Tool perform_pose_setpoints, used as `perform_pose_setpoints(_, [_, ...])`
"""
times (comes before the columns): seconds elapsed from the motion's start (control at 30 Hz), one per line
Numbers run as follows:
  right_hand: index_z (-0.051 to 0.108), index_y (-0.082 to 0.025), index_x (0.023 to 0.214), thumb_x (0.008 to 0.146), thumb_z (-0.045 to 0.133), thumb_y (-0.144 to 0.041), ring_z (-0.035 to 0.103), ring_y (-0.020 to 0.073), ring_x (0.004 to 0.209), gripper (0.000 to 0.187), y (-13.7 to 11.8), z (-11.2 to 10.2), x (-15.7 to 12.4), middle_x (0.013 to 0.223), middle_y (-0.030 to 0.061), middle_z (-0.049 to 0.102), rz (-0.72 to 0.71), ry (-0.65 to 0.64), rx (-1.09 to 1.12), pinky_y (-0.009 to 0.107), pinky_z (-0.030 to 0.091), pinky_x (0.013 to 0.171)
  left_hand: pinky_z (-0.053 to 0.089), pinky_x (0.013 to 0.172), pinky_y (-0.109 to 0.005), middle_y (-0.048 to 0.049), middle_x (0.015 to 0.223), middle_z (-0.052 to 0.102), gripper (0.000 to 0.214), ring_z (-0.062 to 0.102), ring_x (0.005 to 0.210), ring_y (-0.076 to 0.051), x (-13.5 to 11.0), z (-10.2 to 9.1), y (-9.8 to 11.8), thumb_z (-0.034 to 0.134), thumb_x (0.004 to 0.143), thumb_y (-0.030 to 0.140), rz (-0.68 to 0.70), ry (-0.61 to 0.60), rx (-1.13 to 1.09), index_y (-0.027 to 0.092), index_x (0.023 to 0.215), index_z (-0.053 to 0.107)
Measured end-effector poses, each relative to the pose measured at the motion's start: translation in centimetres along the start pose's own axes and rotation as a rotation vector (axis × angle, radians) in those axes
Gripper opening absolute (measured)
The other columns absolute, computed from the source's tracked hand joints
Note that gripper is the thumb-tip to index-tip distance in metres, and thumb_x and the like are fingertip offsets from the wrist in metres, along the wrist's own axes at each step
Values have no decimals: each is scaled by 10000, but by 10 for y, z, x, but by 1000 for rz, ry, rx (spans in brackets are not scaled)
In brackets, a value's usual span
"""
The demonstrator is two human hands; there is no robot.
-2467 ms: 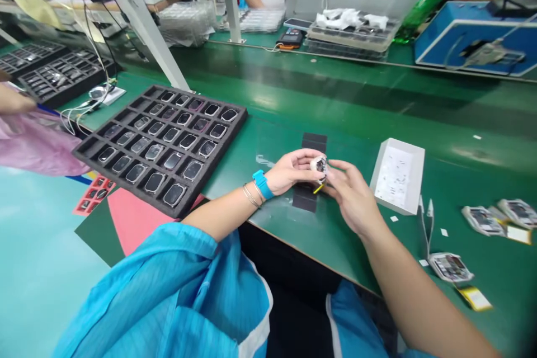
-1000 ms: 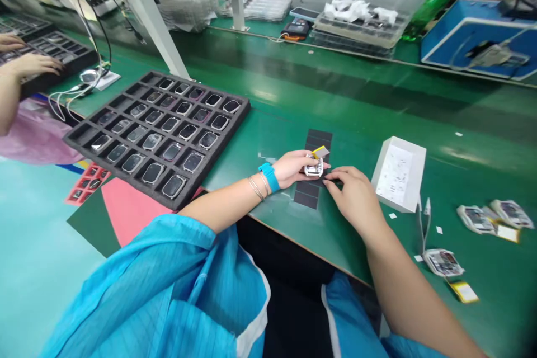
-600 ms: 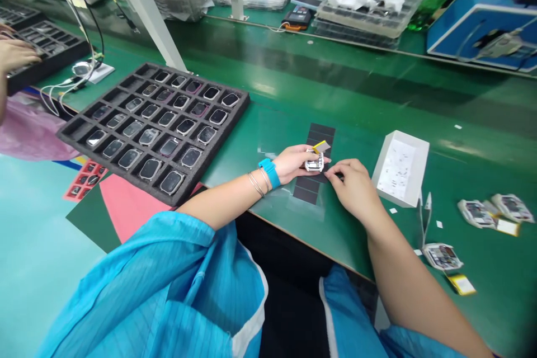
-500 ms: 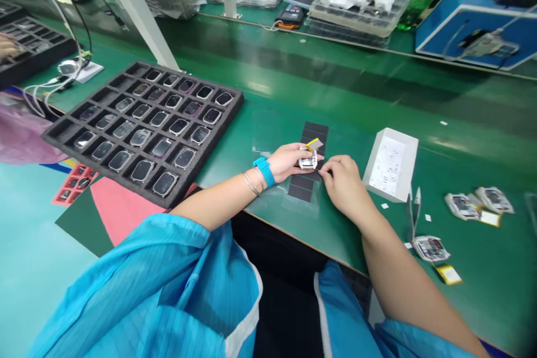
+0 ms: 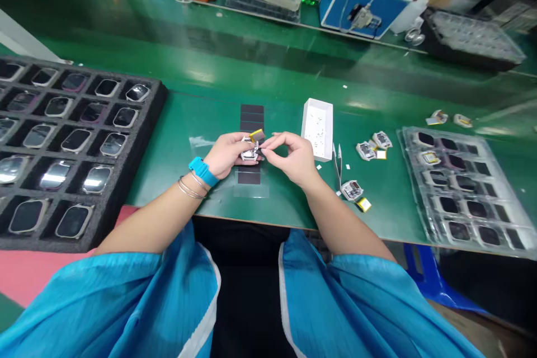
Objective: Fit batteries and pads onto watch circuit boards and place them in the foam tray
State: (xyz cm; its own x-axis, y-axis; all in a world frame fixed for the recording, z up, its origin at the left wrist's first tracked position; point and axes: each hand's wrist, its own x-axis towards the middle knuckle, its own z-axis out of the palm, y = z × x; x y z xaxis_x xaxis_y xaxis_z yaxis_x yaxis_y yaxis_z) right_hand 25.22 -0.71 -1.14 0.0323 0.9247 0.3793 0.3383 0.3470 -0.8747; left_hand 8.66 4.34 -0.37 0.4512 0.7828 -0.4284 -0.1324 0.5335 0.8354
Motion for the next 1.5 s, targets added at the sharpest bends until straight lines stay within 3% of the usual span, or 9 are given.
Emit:
perform_pose_setpoints(0.23, [593, -202, 749, 750, 742, -242, 624, 136, 704, 154, 4, 7, 0, 731, -25, 659, 117, -70, 96, 296, 506, 723, 571, 566, -216, -17, 673, 694, 116, 682, 584, -126, -1, 2, 0, 638, 757, 121, -25, -20, 93, 114, 857, 697])
perform_pose_setpoints(0.53, [524, -216, 832, 763, 710, -199, 638, 131, 704, 199, 1, 7, -2, 771, -34, 673, 115, -112, 90, 287, 504, 716, 566, 568, -220, -8, 681, 678, 85, 637, 563, -98, -1, 2, -1, 647, 752, 105, -40, -26, 57, 119, 824, 690])
perform_pose_setpoints(0.7, [543, -223, 787, 787, 659, -158, 643, 160, 726, 133, -5, 12, -5, 778, -18, 674, 28, -118, -173, 342, 499, 796, 562, 608, -239, -16, 673, 666, 73, 613, 577, -96, -1, 3, -2, 609, 778, 61, -49, -4, 11, 113, 772, 660])
perform_pose_setpoints(0.83, [600, -226, 811, 779, 678, -202, 615, 255, 944, 88, -7, 12, -8, 891, 61, 652, -97, -38, -460, 437, 478, 885, 561, 640, -263, -14, 661, 657, 102, 604, 576, -96, -5, 6, -2, 587, 791, 31, -70, 26, -27, 113, 780, 647])
perform_pose_setpoints(0.93, [613, -219, 980, 697, 776, -347, 595, 273, 1011, 351, 6, 6, -5, 1063, 95, 614, 11, 52, -366, 454, 503, 886, 568, 665, -296, -53, 751, 700, 116, 646, 621, -122, -3, 6, -1, 593, 795, 44, -83, 23, -24, 104, 865, 664])
perform_pose_setpoints(1.0, [599, -231, 1056, 704, 770, -451, 631, 231, 937, 449, 17, 3, -1, 1061, 68, 635, 169, -15, -140, 410, 540, 836, 565, 666, -301, -64, 753, 705, 140, 664, 623, -138, -1, 6, 0, 584, 799, 53, -90, -14, -8, 104, 898, 668])
perform_pose_setpoints(1.1, [643, -231, 951, 789, 698, -468, 663, 200, 854, 292, 22, 2, 1, 949, 37, 688, 285, -53, 42, 373, 544, 814, 557, 670, -296, -70, 752, 715, 150, 681, 629, -155, -4, 4, 0, 575, 807, 79, -106, -82, -3, 115, 918, 670])
perform_pose_setpoints(1.3, [680, -217, 831, 853, 649, -329, 663, 184, 845, 118, 9, 5, 2, 886, 20, 720, 131, 82, -110, 343, 515, 831, 552, 876, -334, -69, 949, 750, 448, 731, 818, -176, -2, -6, -2, 650, 629, -18, -98, -284, -82, 133, 1051, 660])
perform_pose_setpoints(1.5, [687, -232, 826, 873, 642, -283, 663, 186, 846, 82, 0, 10, -2, 862, 4, 732, 64, 104, -228, 375, 500, 896, 587, 665, -266, -33, 776, 719, 338, 720, 679, -161, 1, -3, -6, 723, 686, 25, -97, -154, -13, 121, 1005, 670])
